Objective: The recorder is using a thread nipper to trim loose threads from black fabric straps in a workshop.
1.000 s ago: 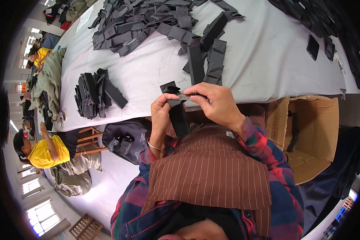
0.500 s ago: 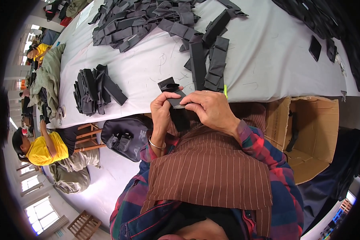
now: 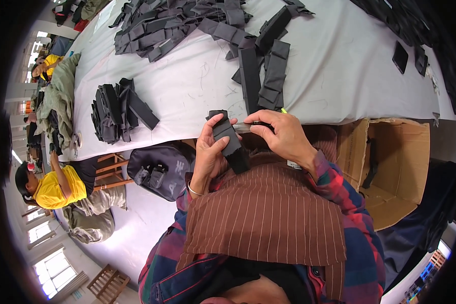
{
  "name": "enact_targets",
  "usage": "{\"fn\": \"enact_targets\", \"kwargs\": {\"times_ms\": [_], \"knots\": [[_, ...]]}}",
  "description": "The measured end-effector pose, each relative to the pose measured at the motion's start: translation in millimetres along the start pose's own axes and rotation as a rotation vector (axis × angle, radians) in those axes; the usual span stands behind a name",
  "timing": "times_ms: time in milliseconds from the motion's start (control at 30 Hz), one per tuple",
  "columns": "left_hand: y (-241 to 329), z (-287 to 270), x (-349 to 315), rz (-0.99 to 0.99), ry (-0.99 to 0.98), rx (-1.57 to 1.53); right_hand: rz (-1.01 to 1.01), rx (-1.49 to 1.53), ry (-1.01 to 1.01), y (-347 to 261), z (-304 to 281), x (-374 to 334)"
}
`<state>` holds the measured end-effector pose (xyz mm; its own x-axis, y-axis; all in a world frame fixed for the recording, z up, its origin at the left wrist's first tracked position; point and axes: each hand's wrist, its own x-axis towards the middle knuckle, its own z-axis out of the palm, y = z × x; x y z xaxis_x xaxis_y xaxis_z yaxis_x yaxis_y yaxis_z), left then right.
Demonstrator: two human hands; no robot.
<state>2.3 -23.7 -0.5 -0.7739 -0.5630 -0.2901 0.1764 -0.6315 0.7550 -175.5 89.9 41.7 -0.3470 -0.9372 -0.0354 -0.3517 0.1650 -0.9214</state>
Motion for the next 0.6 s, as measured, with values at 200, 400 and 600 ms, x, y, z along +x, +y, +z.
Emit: {"fn": "enact_targets", "kwargs": {"times_ms": [200, 400, 600], "knots": [[-1, 2, -8, 0.0, -0.022, -0.044, -0.05, -0.099, 0.002, 4, 10, -5], [-2, 4, -11, 0.015, -0.043, -0.027, -0.058, -0.18, 0.056, 3, 18, -4], [-3, 6, -12, 0.015, -0.032, -0.016, -0.141, -0.271, 0.096, 3, 20, -4]]}}
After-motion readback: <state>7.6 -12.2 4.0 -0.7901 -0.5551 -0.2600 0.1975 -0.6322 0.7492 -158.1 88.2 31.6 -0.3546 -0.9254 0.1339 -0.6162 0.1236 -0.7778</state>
